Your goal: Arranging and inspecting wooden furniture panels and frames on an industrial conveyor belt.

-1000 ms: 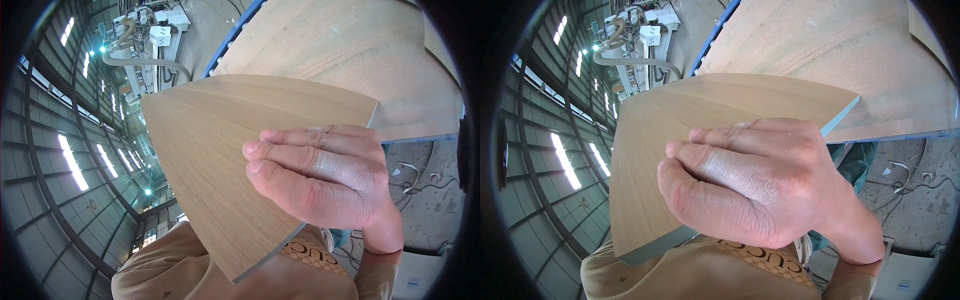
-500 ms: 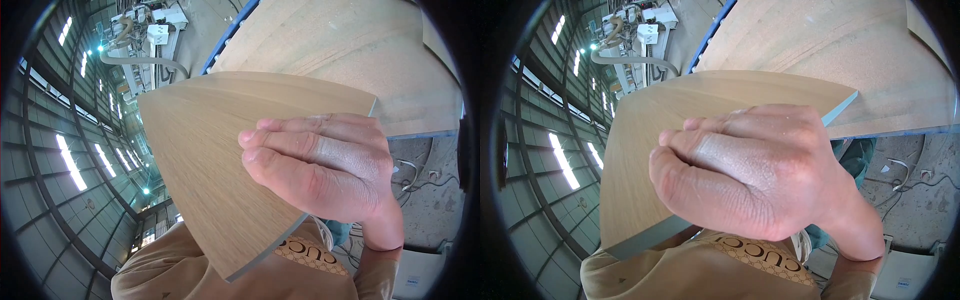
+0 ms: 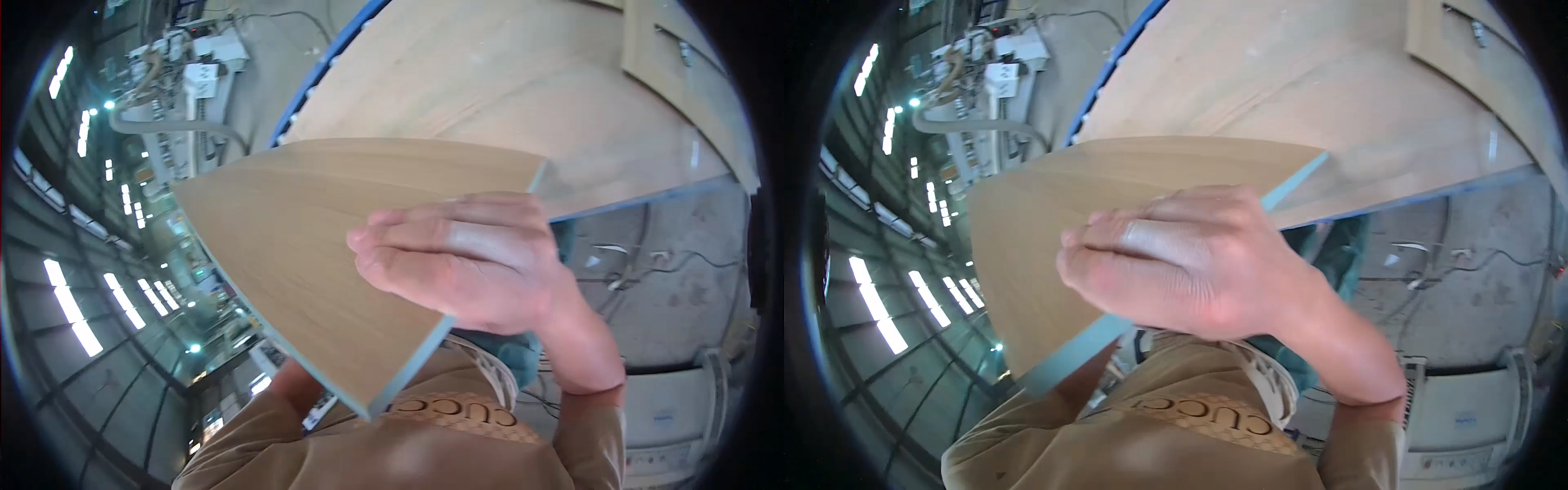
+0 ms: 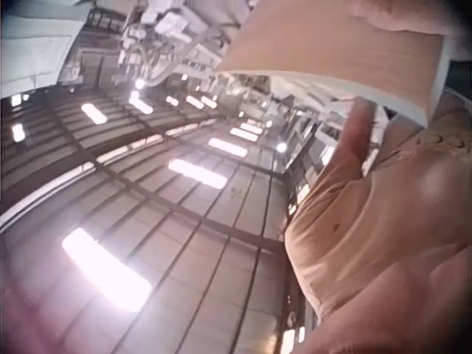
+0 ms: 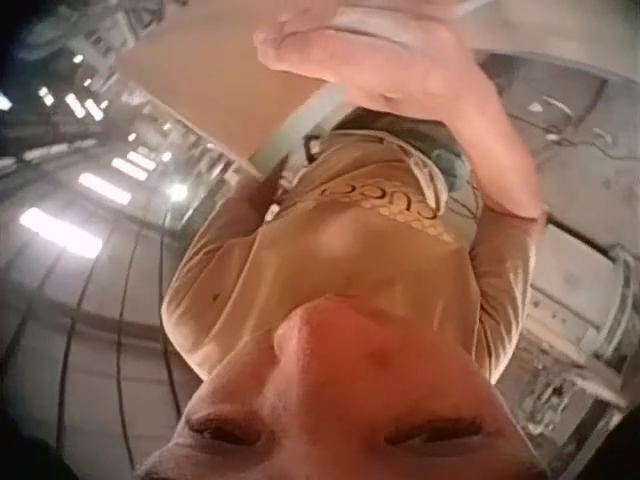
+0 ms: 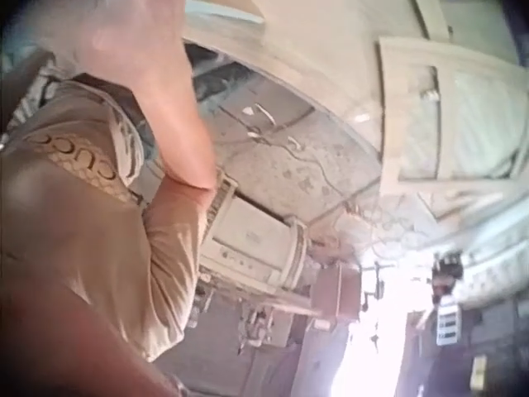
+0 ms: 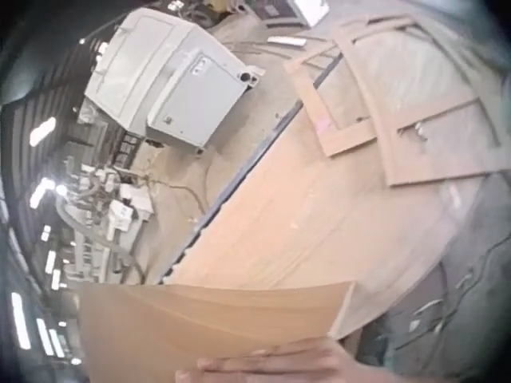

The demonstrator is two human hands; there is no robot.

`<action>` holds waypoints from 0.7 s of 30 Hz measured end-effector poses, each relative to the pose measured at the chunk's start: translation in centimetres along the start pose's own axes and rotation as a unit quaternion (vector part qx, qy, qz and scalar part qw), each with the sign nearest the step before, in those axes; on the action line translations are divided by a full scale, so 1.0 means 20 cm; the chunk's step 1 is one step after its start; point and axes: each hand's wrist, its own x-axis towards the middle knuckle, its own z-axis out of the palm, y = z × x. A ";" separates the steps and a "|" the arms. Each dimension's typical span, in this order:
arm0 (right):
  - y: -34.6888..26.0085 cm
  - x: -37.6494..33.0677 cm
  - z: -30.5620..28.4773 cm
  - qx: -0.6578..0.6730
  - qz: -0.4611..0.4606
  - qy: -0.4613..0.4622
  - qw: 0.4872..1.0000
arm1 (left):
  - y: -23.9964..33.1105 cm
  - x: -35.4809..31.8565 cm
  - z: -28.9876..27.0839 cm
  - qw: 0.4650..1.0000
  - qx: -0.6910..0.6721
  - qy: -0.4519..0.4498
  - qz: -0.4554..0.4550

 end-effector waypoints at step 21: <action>0.34 -0.50 -0.10 -0.103 0.194 0.049 0.974 | -0.71 1.00 -0.13 0.964 -0.093 0.200 -0.152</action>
